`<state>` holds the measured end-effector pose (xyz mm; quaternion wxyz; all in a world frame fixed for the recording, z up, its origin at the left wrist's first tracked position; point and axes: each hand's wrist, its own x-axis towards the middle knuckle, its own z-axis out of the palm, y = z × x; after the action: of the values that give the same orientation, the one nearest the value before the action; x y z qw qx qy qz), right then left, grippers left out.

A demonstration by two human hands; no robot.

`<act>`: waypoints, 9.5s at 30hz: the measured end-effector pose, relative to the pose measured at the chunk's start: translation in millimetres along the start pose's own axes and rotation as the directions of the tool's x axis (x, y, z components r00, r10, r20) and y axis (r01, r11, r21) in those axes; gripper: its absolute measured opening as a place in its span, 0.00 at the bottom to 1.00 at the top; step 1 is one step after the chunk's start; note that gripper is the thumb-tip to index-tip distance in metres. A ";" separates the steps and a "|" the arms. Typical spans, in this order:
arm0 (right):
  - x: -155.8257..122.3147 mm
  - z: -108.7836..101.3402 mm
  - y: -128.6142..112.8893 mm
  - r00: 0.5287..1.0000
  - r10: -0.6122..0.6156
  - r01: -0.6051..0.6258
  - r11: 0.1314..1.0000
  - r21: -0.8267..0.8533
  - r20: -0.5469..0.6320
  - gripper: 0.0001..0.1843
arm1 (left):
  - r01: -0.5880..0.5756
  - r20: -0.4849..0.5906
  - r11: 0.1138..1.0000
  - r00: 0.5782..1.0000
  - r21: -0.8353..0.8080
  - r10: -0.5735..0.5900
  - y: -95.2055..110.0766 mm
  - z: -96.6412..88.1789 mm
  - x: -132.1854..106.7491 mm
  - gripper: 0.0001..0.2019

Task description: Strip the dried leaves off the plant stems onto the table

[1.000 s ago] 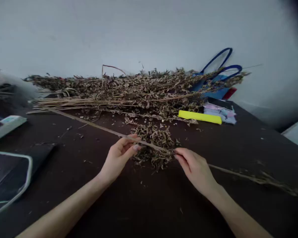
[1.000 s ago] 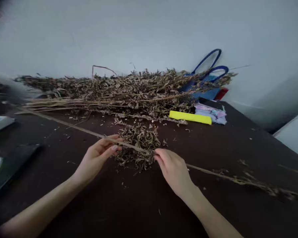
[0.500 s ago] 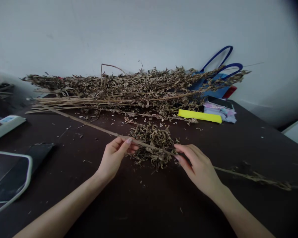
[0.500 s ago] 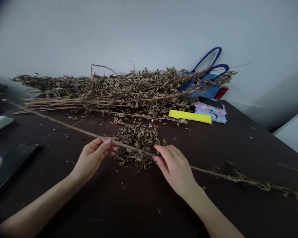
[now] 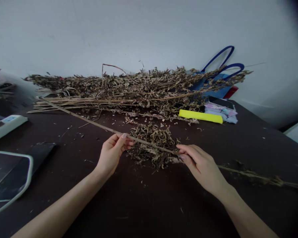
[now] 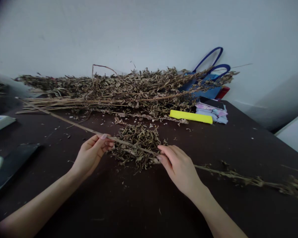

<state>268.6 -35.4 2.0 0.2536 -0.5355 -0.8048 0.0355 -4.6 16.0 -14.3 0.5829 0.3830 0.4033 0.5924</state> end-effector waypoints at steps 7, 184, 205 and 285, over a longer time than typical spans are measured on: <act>1.6 -17.7 10.8 0.991 0.112 -0.112 0.994 -0.001 -0.066 0.15 | -0.011 -0.041 0.999 0.999 -0.045 0.009 3.9 -4.0 5.5 0.07; -3.2 6.6 -12.3 0.962 -0.119 0.113 0.993 -0.038 -0.246 0.11 | -0.335 0.703 0.666 0.580 0.666 -0.412 19.1 2.7 -31.1 0.08; -10.3 24.9 -29.0 0.977 -0.167 0.176 0.983 0.058 -0.131 0.11 | 0.178 0.304 0.936 0.913 0.304 -0.272 -7.1 19.9 -39.8 0.13; -12.5 -64.0 16.0 0.970 0.008 -0.060 0.976 -0.209 -0.244 0.09 | 0.011 0.042 0.991 0.999 0.136 -0.017 21.8 -18.0 14.2 0.08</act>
<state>314.4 -53.3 47.7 0.2896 -0.5739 -0.7576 -0.1130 -29.9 29.8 -1.3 0.5682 0.4315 0.4327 0.5511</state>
